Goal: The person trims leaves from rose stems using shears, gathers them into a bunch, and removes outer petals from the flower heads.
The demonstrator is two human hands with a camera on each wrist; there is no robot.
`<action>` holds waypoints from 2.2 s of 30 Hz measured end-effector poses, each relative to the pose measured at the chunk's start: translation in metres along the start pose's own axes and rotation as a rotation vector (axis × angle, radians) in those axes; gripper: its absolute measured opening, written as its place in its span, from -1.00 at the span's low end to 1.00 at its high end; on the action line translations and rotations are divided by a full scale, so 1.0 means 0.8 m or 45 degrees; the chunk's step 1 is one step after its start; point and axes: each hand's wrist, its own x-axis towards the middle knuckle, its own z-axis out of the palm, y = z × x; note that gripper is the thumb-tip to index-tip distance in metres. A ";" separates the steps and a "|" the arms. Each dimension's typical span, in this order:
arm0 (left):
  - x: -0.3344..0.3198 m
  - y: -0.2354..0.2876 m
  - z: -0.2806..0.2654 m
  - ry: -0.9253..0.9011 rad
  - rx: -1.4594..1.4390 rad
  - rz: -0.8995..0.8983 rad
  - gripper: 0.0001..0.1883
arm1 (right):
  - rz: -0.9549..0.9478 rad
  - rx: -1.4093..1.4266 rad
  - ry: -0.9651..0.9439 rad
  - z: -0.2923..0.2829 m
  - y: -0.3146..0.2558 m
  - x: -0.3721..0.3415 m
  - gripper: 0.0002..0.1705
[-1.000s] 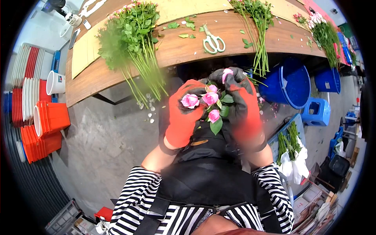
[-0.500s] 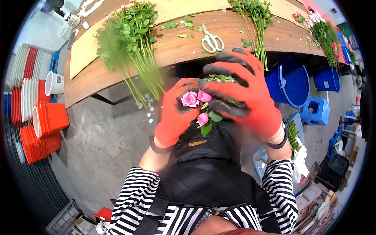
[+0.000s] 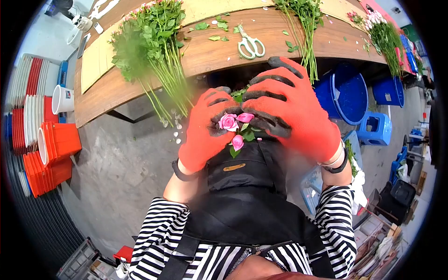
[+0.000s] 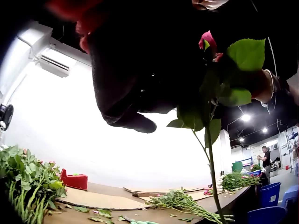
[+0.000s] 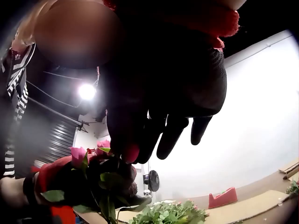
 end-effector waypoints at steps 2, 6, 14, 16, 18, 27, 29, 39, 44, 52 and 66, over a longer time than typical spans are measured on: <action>-0.003 -0.004 -0.003 -0.050 0.028 -0.030 -0.59 | -0.011 0.005 -0.024 0.001 0.002 0.000 -0.64; -0.006 -0.002 -0.003 -0.072 0.073 -0.035 -0.55 | -0.050 0.095 -0.046 0.003 0.011 -0.002 -0.65; -0.006 0.013 -0.009 -0.228 0.232 0.083 -0.48 | 0.181 0.454 -0.118 0.013 0.026 -0.018 -0.54; -0.005 0.018 -0.010 -0.268 0.239 0.138 -0.45 | 0.278 0.645 -0.129 0.017 0.034 -0.025 -0.55; -0.004 0.020 -0.011 -0.322 0.254 0.175 -0.45 | 0.537 0.950 -0.214 0.005 0.026 -0.019 -0.55; -0.007 0.015 -0.009 -0.246 0.156 0.091 -0.38 | 0.769 1.051 0.129 0.021 0.028 -0.032 -0.46; -0.007 0.017 -0.008 -0.238 0.157 0.041 -0.41 | 0.647 1.176 0.238 0.016 0.011 -0.021 -0.45; -0.006 -0.009 0.018 -0.129 -0.594 -0.325 -0.61 | 0.321 0.319 0.111 0.015 -0.017 0.000 -0.48; -0.018 -0.006 0.030 0.035 -0.579 -0.596 -0.60 | 0.334 0.306 0.204 0.026 -0.017 -0.001 -0.49; -0.002 0.026 0.018 0.218 -0.522 -0.462 -0.68 | 0.548 0.628 0.388 0.041 -0.010 -0.002 -0.45; -0.007 0.017 0.029 0.261 -0.806 -0.481 -0.72 | 0.939 1.675 0.551 0.053 -0.017 -0.006 -0.72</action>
